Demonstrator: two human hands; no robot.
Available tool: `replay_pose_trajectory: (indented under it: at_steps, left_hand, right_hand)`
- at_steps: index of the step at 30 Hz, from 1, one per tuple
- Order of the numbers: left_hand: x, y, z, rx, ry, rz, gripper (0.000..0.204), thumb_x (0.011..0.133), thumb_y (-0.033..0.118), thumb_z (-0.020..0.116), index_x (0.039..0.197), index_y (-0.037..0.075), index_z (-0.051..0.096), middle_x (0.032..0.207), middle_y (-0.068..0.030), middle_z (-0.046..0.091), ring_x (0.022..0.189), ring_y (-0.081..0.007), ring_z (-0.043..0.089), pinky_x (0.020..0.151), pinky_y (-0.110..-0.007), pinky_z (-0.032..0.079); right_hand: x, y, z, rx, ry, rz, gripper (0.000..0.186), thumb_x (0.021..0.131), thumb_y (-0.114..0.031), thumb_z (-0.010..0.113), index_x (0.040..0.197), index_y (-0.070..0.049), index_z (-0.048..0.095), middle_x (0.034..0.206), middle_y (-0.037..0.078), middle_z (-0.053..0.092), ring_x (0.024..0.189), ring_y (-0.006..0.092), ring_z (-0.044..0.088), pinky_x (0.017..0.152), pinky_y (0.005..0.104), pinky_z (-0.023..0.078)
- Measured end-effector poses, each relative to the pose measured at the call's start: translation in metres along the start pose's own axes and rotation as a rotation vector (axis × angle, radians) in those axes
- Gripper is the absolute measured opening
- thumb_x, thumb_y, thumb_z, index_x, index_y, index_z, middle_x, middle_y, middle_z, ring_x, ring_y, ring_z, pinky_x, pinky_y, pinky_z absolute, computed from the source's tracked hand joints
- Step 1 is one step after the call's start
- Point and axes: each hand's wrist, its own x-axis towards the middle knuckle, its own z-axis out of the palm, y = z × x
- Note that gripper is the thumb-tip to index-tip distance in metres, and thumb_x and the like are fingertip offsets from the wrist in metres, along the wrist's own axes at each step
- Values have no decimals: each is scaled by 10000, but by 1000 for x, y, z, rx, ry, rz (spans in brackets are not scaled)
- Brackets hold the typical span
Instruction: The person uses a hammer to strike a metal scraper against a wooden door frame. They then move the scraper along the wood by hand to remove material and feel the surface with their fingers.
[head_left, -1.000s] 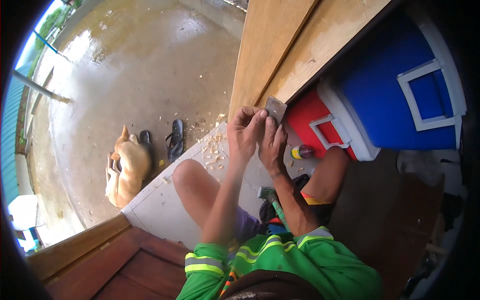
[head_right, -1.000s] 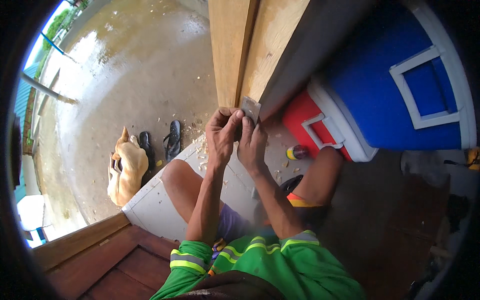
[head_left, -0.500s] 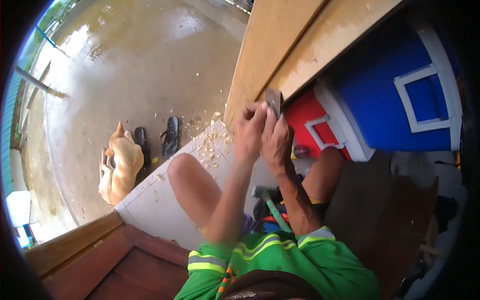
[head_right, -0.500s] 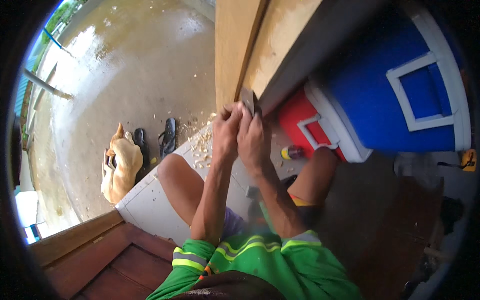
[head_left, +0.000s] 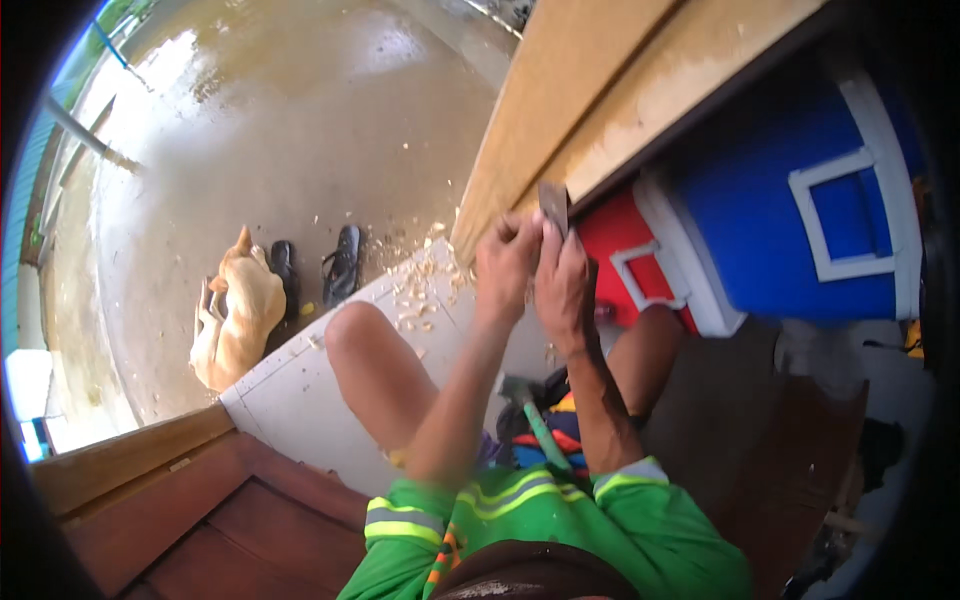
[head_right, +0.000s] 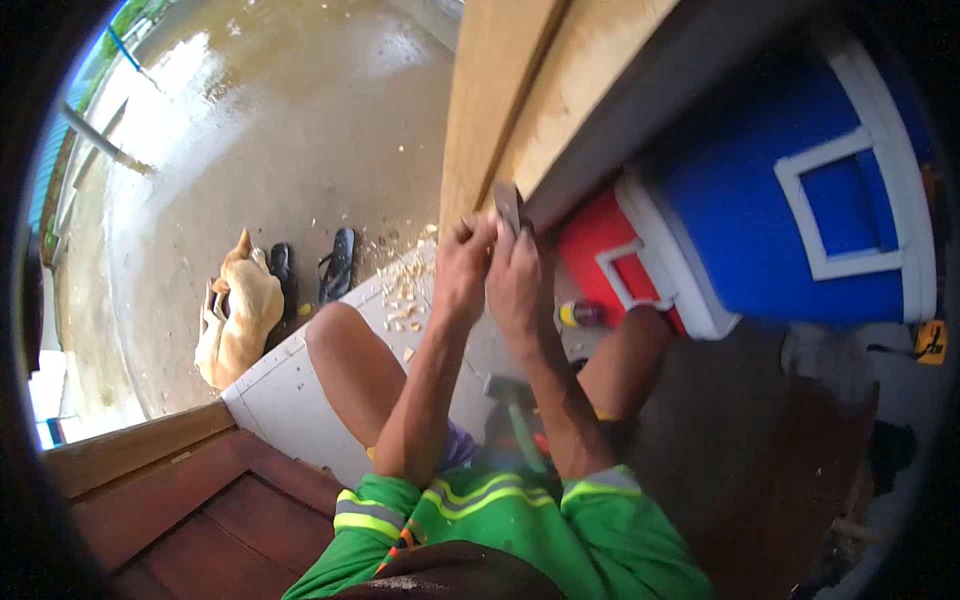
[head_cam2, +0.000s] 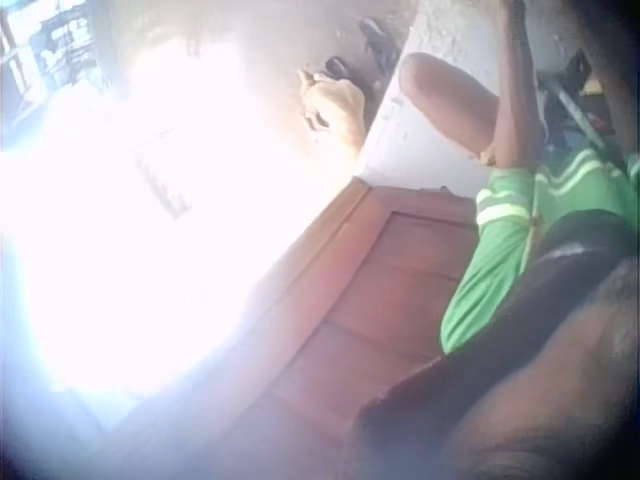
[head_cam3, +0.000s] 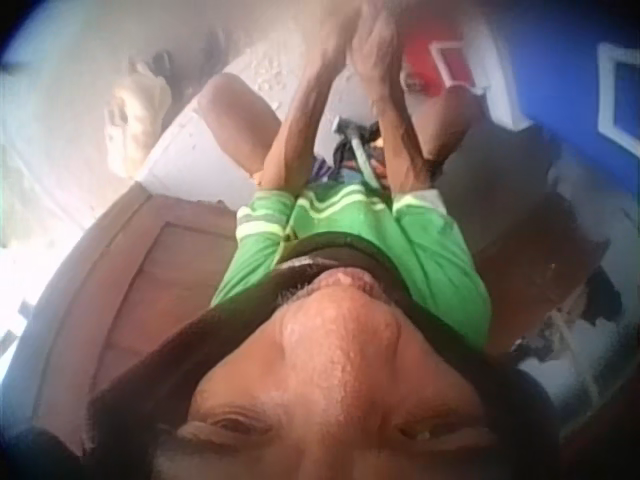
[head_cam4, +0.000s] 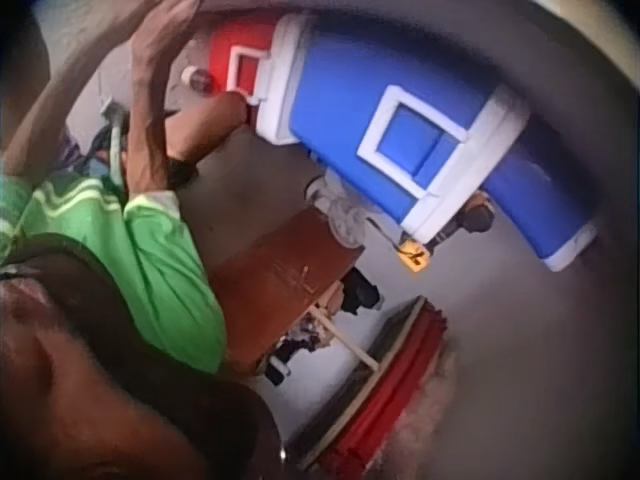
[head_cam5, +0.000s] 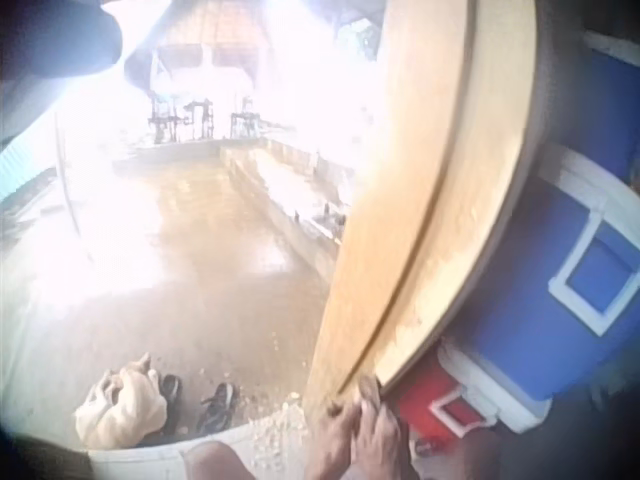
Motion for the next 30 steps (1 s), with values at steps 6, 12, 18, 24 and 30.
replay_pose_trajectory:
  at_steps: [6, 12, 18, 24, 30]
  left_hand:
    - [-9, -19, 11, 31, 13, -42, 236, 947, 270, 652, 866, 50, 626, 795, 5, 613, 692, -72, 544, 628, -222, 439]
    - [-32, -16, 12, -25, 34, -87, 219, 957, 248, 641, 910, 35, 628, 803, 6, 607, 680, -62, 527, 628, -217, 431]
    - [-16, 16, 14, 80, 103, 124, 237, 932, 218, 669, 878, -12, 649, 726, -8, 612, 666, -73, 527, 603, -249, 445]
    - [-22, 67, 61, 960, 51, 1089, 561, 868, 114, 635, 1376, -43, 455, 1431, -262, 427, 1369, -386, 381, 1116, -456, 314]
    - [-32, 12, 35, 1400, 28, 796, 760, 860, 201, 646, 1454, -99, 281, 1530, -295, 248, 1451, -381, 226, 1172, -503, 190]
  right_hand:
    - [-11, 12, -16, 12, -56, 80, 361, 1011, -271, 441, 902, 46, 575, 790, 296, 610, 775, 478, 613, 635, 505, 483]
    - [-27, 12, -18, -53, -62, 35, 336, 1009, -257, 452, 958, 49, 580, 827, 310, 601, 835, 503, 589, 653, 507, 485]
    - [-2, 11, -22, -15, -36, -149, 309, 1011, -231, 448, 1051, 50, 572, 850, 296, 624, 850, 479, 613, 681, 501, 493]
    - [-92, 143, -29, -88, -158, -44, 327, 1015, -253, 440, 879, 15, 569, 701, 141, 603, 604, 270, 612, 553, 413, 450]
    - [-207, 200, 2, -336, -471, 350, 301, 940, -294, 492, 906, -15, 602, 866, 170, 659, 799, 386, 648, 736, 493, 508]
